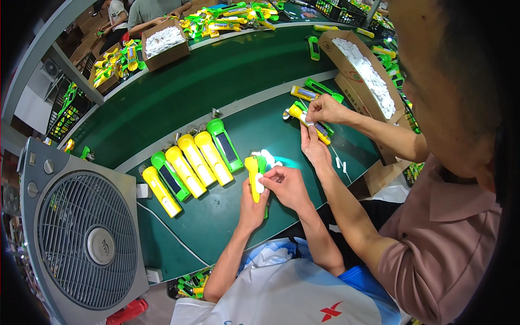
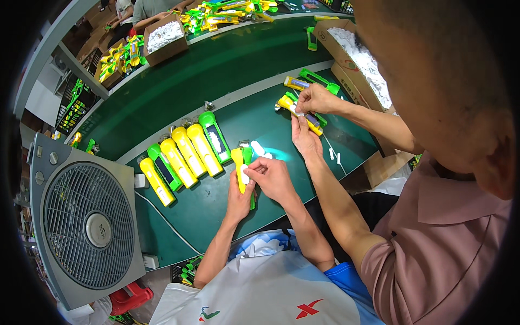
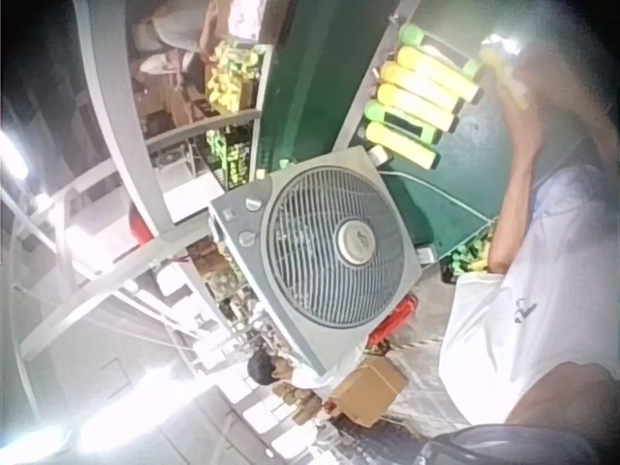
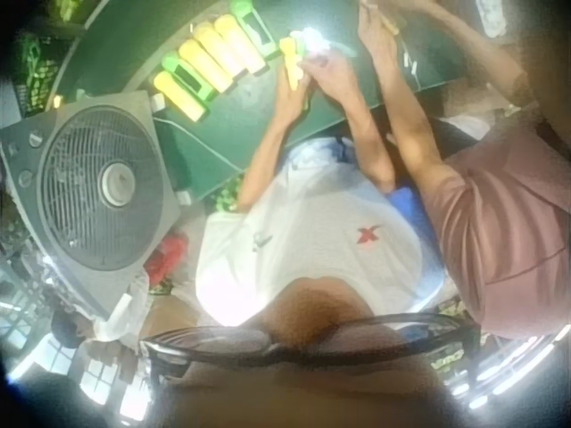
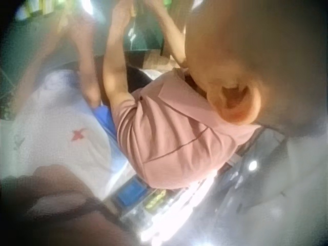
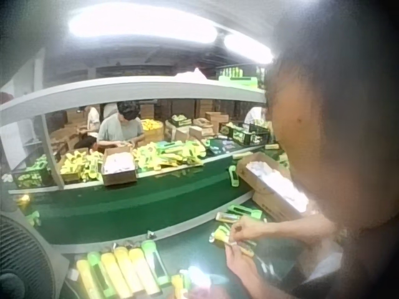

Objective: The person assembles solar-powered flashlights by hand, joining the solar panel, plastic housing, and lens components.

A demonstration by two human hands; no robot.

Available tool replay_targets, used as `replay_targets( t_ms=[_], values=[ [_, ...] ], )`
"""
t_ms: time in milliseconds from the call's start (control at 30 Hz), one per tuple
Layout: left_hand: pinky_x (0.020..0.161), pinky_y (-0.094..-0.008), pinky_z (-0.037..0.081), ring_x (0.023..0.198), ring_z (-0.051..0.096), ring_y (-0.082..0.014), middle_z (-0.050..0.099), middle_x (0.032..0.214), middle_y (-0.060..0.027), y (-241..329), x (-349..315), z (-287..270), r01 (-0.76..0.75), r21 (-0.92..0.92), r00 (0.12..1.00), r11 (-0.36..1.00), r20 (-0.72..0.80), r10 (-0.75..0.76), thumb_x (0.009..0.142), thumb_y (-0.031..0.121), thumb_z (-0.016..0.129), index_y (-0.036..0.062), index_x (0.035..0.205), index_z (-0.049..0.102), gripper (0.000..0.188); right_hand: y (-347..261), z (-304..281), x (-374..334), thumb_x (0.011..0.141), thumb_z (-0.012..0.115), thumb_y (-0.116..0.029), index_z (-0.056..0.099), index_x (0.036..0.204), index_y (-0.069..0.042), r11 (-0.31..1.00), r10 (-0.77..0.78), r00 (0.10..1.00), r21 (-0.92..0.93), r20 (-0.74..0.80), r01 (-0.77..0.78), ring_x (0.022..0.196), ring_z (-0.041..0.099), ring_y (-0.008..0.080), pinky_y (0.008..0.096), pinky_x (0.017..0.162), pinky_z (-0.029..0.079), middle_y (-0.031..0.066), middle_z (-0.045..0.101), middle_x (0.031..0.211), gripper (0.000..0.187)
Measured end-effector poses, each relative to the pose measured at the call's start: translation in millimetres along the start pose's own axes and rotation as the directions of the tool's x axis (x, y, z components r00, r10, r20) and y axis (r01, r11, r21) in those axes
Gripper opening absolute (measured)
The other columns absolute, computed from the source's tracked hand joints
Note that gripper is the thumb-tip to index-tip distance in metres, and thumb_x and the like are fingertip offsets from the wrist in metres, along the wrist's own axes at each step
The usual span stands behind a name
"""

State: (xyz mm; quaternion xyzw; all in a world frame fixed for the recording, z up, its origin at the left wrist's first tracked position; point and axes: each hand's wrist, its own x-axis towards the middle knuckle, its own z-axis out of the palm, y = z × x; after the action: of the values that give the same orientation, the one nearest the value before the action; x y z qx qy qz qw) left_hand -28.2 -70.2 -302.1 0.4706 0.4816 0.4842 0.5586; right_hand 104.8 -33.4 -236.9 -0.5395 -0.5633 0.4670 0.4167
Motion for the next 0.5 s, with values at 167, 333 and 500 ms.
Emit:
replay_targets(
  t_ms=[167, 333, 500],
  values=[
    [0.064, -0.0305, 0.050, 0.075, 0.061, -0.0148, 0.061, 0.099, -0.0099, -0.2, 1.0, -0.7, 0.034, 0.003, 0.999, 0.999, 0.019, -0.034, 0.099, 0.013, 0.062, -0.0001, 0.138, 0.038, 0.047, 1.0, -1.1, -1.1, 0.088, 0.077, -0.010, 0.073, 0.091, 0.005, 0.998, -0.026, 1.000, 0.053, -0.011, 0.026, 0.067, 0.068, 0.0090, 0.0241, 0.060, 0.053, 0.0093, 0.074, 0.077, 0.016],
    [0.068, -0.0338, 0.052, 0.079, 0.064, -0.0193, 0.063, 0.103, -0.0127, -4.7, 2.4, -0.4, 0.017, 0.052, 1.000, 0.998, -0.004, -0.017, 0.098, 0.012, 0.061, 0.0003, 0.138, 0.039, 0.047, 1.9, 9.2, -5.6, 0.087, 0.078, -0.009, 0.074, 0.091, 0.005, 0.996, 0.034, 0.993, 0.085, -0.116, -0.025, 0.068, 0.068, 0.0092, 0.0242, 0.061, 0.054, 0.0089, 0.074, 0.077, 0.016],
    [0.069, -0.0348, 0.053, 0.080, 0.065, -0.0209, 0.064, 0.100, -0.0131, -3.8, -0.7, -2.3, -0.033, 0.075, 0.999, 0.997, 0.015, 0.032, 0.098, 0.011, 0.061, -0.0005, 0.139, 0.038, 0.048, 3.9, 9.5, -7.8, 0.086, 0.079, -0.011, 0.073, 0.090, 0.005, 0.994, -0.097, 0.988, -0.055, -0.121, 0.091, 0.064, 0.070, 0.0125, 0.0261, 0.059, 0.054, 0.0119, 0.074, 0.074, 0.018]
  ],
)
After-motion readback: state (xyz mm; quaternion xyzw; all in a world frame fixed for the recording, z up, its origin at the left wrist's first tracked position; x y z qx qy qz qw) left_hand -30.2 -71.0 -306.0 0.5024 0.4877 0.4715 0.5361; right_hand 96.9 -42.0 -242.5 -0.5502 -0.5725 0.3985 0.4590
